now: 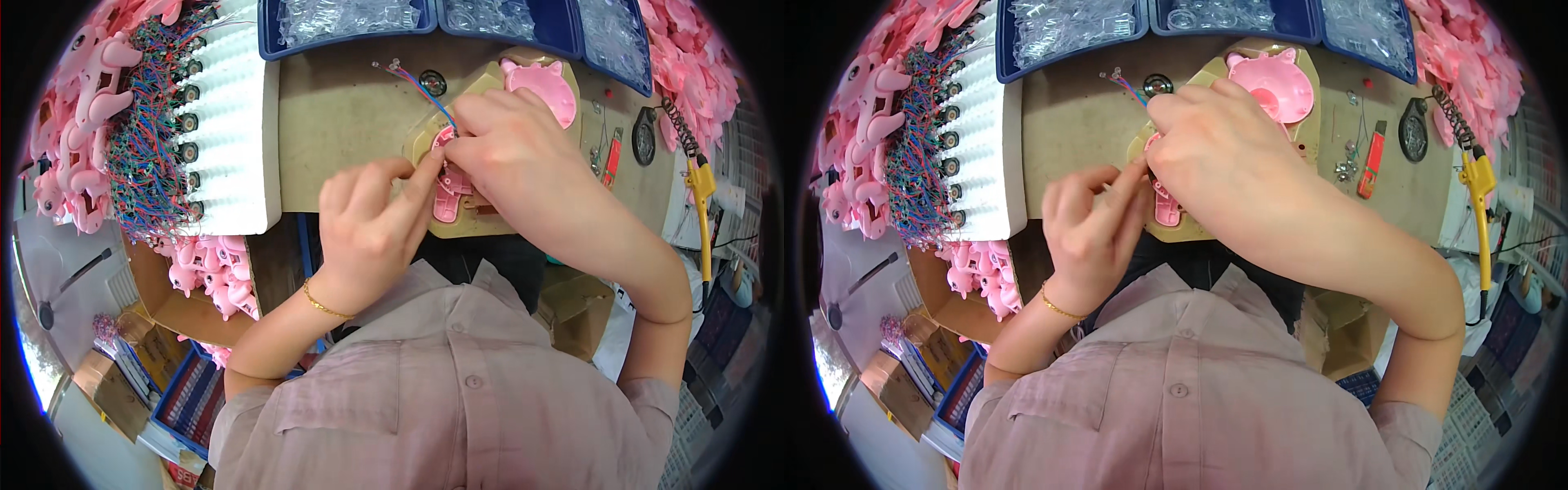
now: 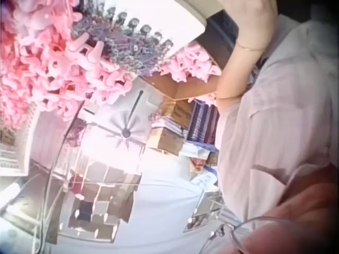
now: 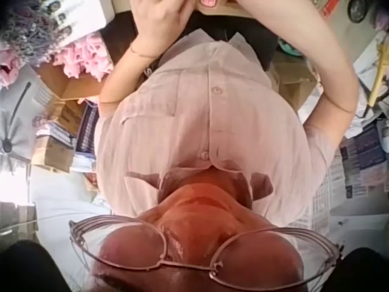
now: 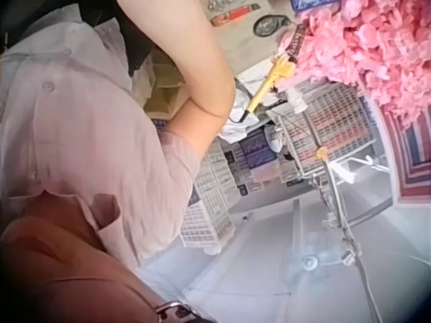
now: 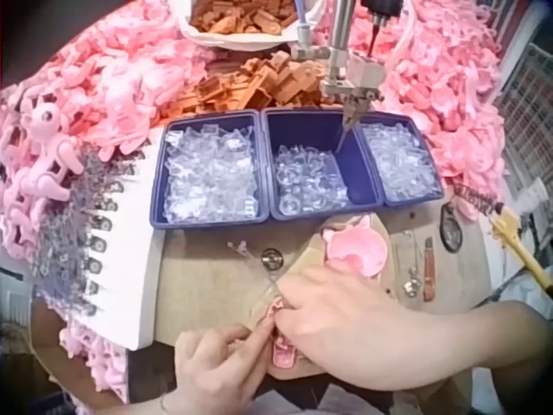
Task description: Assembling pink plastic toy ponies by soldering internal components and joining shell pieces.
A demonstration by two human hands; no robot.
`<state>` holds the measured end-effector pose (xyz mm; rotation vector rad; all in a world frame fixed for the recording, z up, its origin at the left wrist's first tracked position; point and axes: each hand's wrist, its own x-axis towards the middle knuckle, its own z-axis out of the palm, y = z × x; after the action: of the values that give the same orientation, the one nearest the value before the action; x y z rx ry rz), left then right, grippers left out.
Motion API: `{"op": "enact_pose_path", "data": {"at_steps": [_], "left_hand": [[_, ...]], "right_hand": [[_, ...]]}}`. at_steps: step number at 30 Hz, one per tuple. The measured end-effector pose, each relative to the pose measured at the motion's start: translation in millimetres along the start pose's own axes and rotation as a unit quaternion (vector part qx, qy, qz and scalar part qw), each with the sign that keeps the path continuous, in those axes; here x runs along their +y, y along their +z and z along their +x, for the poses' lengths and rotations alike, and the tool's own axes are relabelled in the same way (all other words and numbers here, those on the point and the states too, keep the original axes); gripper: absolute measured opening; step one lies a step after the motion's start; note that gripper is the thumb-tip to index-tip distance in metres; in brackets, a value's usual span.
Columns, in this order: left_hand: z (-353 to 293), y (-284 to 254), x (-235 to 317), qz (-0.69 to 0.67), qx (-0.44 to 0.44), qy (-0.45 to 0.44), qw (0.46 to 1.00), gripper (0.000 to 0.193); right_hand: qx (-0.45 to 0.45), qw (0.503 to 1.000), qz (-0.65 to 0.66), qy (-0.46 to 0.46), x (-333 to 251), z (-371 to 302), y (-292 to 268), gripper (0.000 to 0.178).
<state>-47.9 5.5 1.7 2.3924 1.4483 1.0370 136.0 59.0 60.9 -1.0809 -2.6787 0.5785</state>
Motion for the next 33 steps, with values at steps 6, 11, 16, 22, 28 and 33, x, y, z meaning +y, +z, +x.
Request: {"op": "enact_pose_path", "data": {"at_steps": [6, 11, 16, 22, 28, 33], "left_hand": [[-17, 0, -2, 0.039, -0.038, 0.045, 0.997, 0.047], [-17, 3, -4, 0.037, -0.04, 0.044, 0.997, 0.049], [-14, -4, -8, 0.048, -0.093, 0.072, 0.992, 0.051], [-3, -14, -4, 0.09, -0.173, 0.117, 0.974, 0.054], [-5, -9, -17, 0.041, -0.203, 0.135, 0.969, 0.049], [4, -20, -7, 0.064, -0.19, 0.153, 0.968, 0.031]], "right_hand": [[-0.006, 1.0, -0.021, 0.013, -3, -1, 0, 0.013], [0.001, 1.0, -0.025, 0.01, 0, 1, 2, 0.012], [-0.016, 1.0, -0.014, -0.001, 1, 6, -3, 0.015], [0.011, 1.0, -0.015, -0.014, 8, 19, -21, 0.022], [-0.134, 0.987, -0.047, -0.073, 39, 43, 1, 0.032], [-0.197, 0.978, -0.038, -0.056, 36, 57, 5, 0.038]]}}
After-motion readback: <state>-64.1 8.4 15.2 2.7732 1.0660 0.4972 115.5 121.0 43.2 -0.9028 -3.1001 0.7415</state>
